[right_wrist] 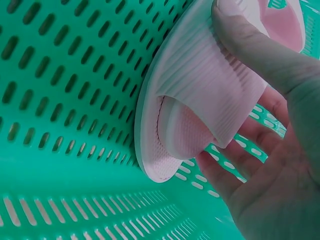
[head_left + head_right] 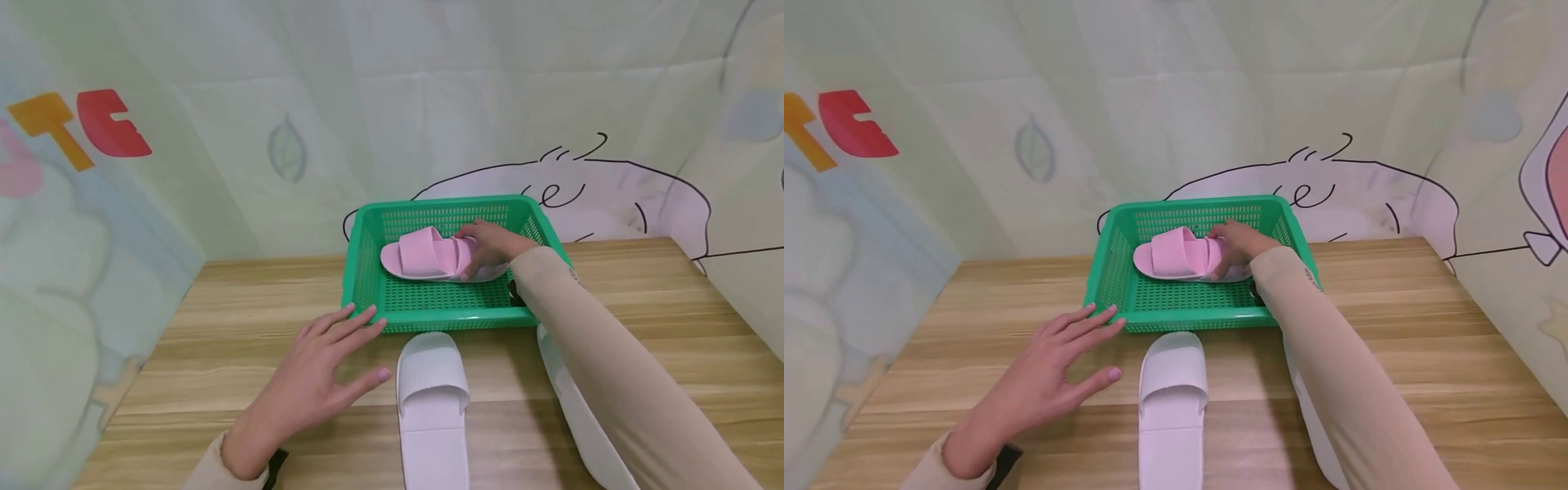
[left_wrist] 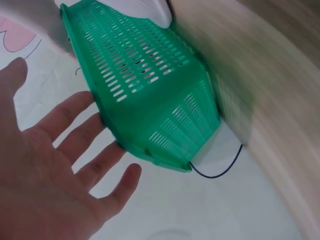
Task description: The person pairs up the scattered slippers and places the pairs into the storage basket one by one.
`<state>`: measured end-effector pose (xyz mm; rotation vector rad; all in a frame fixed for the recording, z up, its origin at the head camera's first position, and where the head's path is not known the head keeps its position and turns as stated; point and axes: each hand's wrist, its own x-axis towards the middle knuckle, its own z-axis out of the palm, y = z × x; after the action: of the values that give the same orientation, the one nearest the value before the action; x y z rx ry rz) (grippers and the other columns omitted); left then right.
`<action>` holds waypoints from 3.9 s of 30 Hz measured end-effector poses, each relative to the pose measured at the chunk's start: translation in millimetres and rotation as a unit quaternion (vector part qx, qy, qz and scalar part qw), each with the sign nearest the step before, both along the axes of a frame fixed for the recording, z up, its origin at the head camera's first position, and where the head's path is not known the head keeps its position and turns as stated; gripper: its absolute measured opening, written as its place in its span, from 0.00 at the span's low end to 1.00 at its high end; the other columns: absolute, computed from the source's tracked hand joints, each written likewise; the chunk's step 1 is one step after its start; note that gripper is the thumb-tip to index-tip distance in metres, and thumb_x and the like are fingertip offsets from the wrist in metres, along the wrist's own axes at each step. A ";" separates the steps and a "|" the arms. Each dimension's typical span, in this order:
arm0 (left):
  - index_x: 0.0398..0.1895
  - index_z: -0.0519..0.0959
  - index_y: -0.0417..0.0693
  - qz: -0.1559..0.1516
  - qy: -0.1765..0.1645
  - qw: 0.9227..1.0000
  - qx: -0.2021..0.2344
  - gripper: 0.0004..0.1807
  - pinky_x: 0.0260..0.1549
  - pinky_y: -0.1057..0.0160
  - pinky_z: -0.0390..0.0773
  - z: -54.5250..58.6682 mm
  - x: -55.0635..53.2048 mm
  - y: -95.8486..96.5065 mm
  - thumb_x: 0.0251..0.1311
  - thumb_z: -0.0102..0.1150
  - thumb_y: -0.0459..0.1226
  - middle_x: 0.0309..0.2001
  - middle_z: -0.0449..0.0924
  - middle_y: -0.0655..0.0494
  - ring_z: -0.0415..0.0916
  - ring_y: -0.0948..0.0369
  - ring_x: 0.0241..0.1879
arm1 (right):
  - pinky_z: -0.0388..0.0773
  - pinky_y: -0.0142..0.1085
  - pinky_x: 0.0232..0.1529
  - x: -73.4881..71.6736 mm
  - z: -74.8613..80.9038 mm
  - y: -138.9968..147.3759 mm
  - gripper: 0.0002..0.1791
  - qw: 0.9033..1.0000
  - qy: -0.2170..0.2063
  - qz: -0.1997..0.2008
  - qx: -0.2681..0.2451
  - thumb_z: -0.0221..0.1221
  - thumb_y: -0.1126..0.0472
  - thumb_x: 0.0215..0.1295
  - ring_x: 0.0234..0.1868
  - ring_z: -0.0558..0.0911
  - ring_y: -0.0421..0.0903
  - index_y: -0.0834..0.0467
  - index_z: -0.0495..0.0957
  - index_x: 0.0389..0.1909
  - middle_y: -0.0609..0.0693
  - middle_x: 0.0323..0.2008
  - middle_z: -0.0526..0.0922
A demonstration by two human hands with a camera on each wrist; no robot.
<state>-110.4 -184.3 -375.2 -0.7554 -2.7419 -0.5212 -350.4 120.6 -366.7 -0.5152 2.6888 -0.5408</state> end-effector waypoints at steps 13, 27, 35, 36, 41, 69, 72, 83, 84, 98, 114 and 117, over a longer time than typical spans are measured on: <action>0.71 0.80 0.58 0.014 -0.010 1.000 -0.001 0.35 0.69 0.34 0.68 6.3 -1.4 1.0 0.66 0.66 0.62 0.73 0.75 0.57 0.69 0.45 0.75 | 0.68 0.63 0.73 0.8 -0.9 -7.1 0.47 1.000 -0.008 -0.023 -0.002 0.79 0.58 0.57 0.69 0.68 0.63 0.53 0.69 0.77 0.60 0.73 0.67; 0.68 0.83 0.57 0.025 -0.010 1.000 0.016 0.29 0.69 0.35 0.68 9.3 -2.3 6.9 0.69 0.66 0.58 0.71 0.78 0.54 0.72 0.45 0.73 | 0.66 0.69 0.72 6.9 5.7 -4.4 0.55 0.998 -0.009 -0.010 0.060 0.78 0.56 0.58 0.77 0.59 0.67 0.52 0.59 0.83 0.64 0.80 0.58; 0.66 0.84 0.59 0.022 -0.016 0.999 0.035 0.25 0.69 0.33 0.67 11.2 -7.2 8.2 0.71 0.65 0.55 0.70 0.79 0.56 0.71 0.45 0.73 | 0.57 0.73 0.74 11.8 23.9 -3.8 0.62 0.996 0.000 0.036 0.077 0.77 0.54 0.59 0.83 0.47 0.71 0.54 0.48 0.87 0.65 0.84 0.49; 0.66 0.84 0.59 0.022 -0.016 0.999 0.036 0.25 0.69 0.33 0.67 10.7 -7.9 8.2 0.70 0.65 0.55 0.71 0.79 0.56 0.71 0.45 0.74 | 0.57 0.73 0.74 12.2 27.6 -2.8 0.61 0.997 0.004 0.042 0.066 0.77 0.55 0.60 0.83 0.47 0.71 0.55 0.48 0.86 0.66 0.84 0.48; 0.70 0.81 0.60 0.012 -0.003 1.000 0.021 0.28 0.69 0.33 0.68 4.0 -8.4 10.0 0.70 0.66 0.55 0.72 0.77 0.56 0.68 0.45 0.75 | 0.59 0.66 0.77 22.9 52.0 6.7 0.54 0.996 0.045 0.081 -0.016 0.71 0.57 0.67 0.83 0.52 0.66 0.56 0.49 0.86 0.64 0.84 0.49; 0.74 0.75 0.51 -0.219 0.059 0.974 0.013 0.32 0.69 0.54 0.76 -6.8 -1.3 25.5 0.68 0.64 0.26 0.73 0.76 0.56 0.73 0.56 0.73 | 0.72 0.64 0.67 140.4 64.1 122.3 0.38 0.953 0.240 0.163 -0.086 0.70 0.57 0.70 0.77 0.67 0.63 0.54 0.67 0.78 0.55 0.76 0.70; 0.75 0.74 0.52 -0.214 0.048 0.976 -0.008 0.31 0.69 0.54 0.76 -10.7 -3.1 28.8 0.69 0.63 0.27 0.74 0.75 0.56 0.72 0.56 0.73 | 0.76 0.60 0.64 147.8 56.0 128.2 0.38 0.945 0.267 0.170 -0.077 0.71 0.58 0.68 0.73 0.73 0.60 0.53 0.70 0.77 0.53 0.74 0.73; 0.78 0.70 0.54 -0.218 0.016 0.971 -0.100 0.40 0.73 0.53 0.71 -22.5 -7.8 43.1 0.63 0.62 0.21 0.78 0.69 0.53 0.66 0.52 0.78 | 0.83 0.54 0.58 181.3 30.9 135.8 0.31 0.937 0.286 0.196 -0.036 0.73 0.58 0.66 0.65 0.82 0.52 0.49 0.77 0.70 0.45 0.67 0.79; 0.79 0.69 0.55 -0.218 0.011 0.970 -0.107 0.42 0.73 0.52 0.71 -22.3 -8.1 44.3 0.61 0.62 0.20 0.79 0.68 0.53 0.65 0.52 0.78 | 0.83 0.55 0.58 184.1 29.0 135.9 0.31 0.938 0.286 0.195 -0.035 0.73 0.57 0.66 0.65 0.81 0.53 0.49 0.77 0.70 0.45 0.67 0.79; 0.83 0.62 0.62 -0.232 -0.001 0.952 -0.198 0.47 0.75 0.53 0.68 -30.8 -10.6 58.6 0.64 0.61 0.20 0.81 0.63 0.57 0.61 0.53 0.80 | 0.84 0.57 0.56 206.4 -1.0 123.8 0.47 0.925 0.336 0.172 -0.030 0.79 0.59 0.56 0.65 0.80 0.58 0.52 0.70 0.77 0.53 0.68 0.79; 0.82 0.64 0.67 -0.220 -0.044 0.959 -0.172 0.44 0.73 0.56 0.70 -34.0 -9.5 61.9 0.69 0.56 0.21 0.80 0.66 0.61 0.67 0.57 0.77 | 0.84 0.58 0.55 211.3 0.9 113.9 0.40 0.941 0.308 0.139 -0.023 0.78 0.56 0.59 0.66 0.78 0.58 0.56 0.75 0.73 0.54 0.68 0.78; 0.82 0.65 0.67 -0.221 -0.058 0.960 -0.164 0.44 0.74 0.56 0.69 -34.1 -10.8 61.8 0.68 0.55 0.20 0.80 0.66 0.61 0.67 0.57 0.77 | 0.84 0.57 0.55 210.6 1.3 112.4 0.40 0.941 0.308 0.137 -0.019 0.78 0.56 0.58 0.65 0.78 0.58 0.57 0.76 0.72 0.55 0.67 0.79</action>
<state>-121.2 -122.5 -409.3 -1.4828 -2.8023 -0.1905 -139.8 233.0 -365.4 -1.2259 3.0955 -0.3965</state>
